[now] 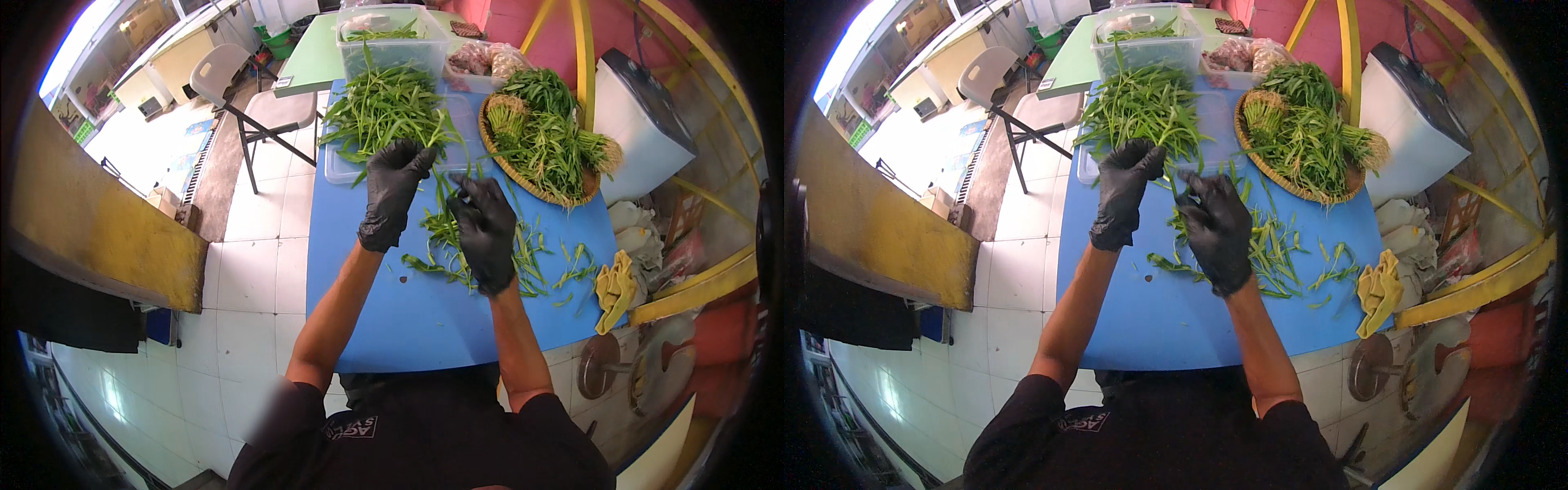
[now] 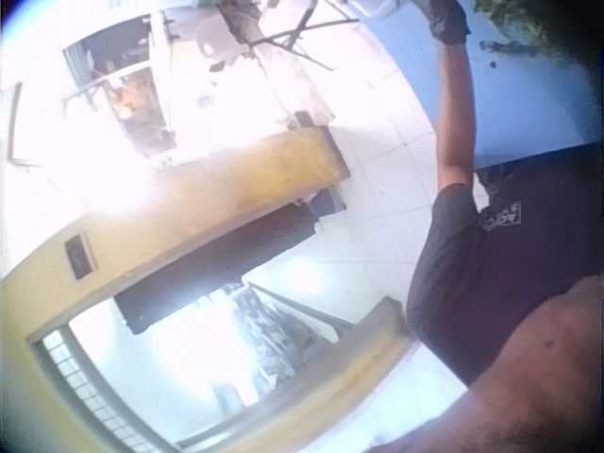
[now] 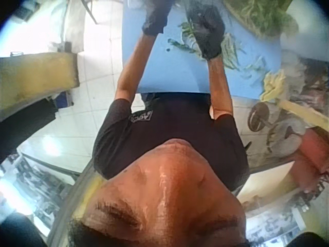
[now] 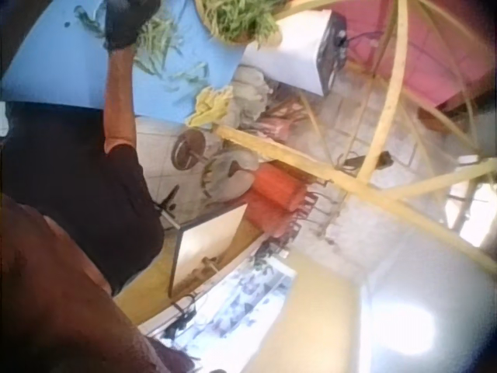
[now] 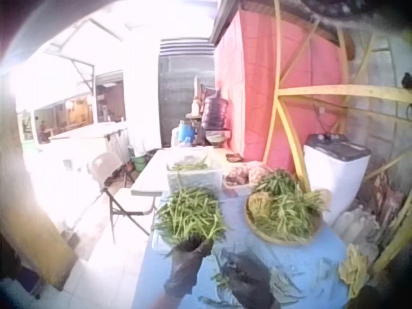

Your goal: The person stands at a blue table and manually trims green leafy vegetables. They pick up stems, snap off the ends, and remove leaves by hand, placing the prepared pieces into a clear plastic container.

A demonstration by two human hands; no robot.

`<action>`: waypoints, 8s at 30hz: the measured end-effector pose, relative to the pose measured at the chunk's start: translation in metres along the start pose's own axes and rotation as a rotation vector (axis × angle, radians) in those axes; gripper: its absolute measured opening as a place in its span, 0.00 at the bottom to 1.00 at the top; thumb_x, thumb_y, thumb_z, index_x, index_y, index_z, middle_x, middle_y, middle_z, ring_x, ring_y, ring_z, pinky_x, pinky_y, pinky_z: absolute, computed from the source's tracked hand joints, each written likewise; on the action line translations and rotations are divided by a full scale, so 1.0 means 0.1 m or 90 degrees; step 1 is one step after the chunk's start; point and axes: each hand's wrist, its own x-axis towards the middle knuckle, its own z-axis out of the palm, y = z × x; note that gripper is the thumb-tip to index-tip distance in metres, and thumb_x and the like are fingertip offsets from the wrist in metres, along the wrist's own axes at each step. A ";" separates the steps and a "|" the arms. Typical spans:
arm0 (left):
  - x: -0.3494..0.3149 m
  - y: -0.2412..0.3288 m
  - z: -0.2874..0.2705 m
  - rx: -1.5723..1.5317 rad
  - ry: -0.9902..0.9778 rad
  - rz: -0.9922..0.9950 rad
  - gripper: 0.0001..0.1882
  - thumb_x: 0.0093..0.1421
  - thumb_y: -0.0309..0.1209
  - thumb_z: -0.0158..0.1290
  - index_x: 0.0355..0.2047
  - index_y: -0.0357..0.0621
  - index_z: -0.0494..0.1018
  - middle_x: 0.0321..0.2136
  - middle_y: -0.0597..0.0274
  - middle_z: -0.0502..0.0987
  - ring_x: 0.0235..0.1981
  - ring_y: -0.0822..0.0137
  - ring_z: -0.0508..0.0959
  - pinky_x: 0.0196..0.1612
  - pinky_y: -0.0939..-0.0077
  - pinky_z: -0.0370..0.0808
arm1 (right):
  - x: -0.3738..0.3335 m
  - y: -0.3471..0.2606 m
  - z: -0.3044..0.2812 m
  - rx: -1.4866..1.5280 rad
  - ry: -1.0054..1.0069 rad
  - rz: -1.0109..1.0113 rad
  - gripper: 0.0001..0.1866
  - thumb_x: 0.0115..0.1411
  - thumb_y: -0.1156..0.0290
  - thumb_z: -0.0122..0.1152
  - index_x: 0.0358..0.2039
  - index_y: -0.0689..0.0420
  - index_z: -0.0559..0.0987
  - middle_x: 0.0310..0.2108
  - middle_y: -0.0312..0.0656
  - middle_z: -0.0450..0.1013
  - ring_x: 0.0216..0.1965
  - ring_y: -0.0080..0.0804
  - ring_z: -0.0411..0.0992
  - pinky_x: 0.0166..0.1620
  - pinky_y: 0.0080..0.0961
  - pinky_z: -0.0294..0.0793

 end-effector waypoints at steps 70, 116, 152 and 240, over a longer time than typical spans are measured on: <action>-0.15 -0.25 -0.01 -0.134 -0.187 -0.265 0.06 0.58 0.31 0.57 0.32 0.42 0.76 0.24 0.68 0.75 0.23 0.76 0.71 0.28 0.81 0.68 | -0.31 -0.05 -0.34 0.634 -0.179 0.456 0.22 0.67 0.66 0.44 0.61 0.47 0.61 0.18 0.28 0.57 0.16 0.13 0.49 0.19 0.13 0.48; -0.19 -0.08 0.01 -0.113 -0.189 -0.218 0.09 0.54 0.28 0.60 0.35 0.39 0.76 0.28 0.65 0.78 0.28 0.73 0.74 0.35 0.77 0.72 | -0.21 -0.02 -0.32 0.651 -0.222 0.422 0.14 0.66 0.70 0.44 0.52 0.48 0.63 0.19 0.28 0.56 0.16 0.14 0.49 0.18 0.14 0.48; -0.28 -0.06 0.12 -0.175 -0.159 -0.213 0.07 0.56 0.30 0.60 0.31 0.40 0.75 0.27 0.65 0.77 0.30 0.72 0.76 0.40 0.76 0.73 | -0.14 0.13 -0.15 0.677 -0.187 0.336 0.18 0.63 0.57 0.54 0.47 0.50 0.62 0.19 0.27 0.60 0.16 0.10 0.52 0.17 0.10 0.48; -0.59 -0.36 -0.01 -0.161 -0.114 -0.231 0.07 0.58 0.29 0.56 0.35 0.39 0.75 0.29 0.63 0.77 0.32 0.70 0.76 0.42 0.73 0.75 | -0.58 0.54 -0.52 -0.002 -0.071 0.265 0.23 0.65 0.56 0.50 0.53 0.58 0.63 0.35 0.40 0.70 0.32 0.27 0.69 0.38 0.27 0.71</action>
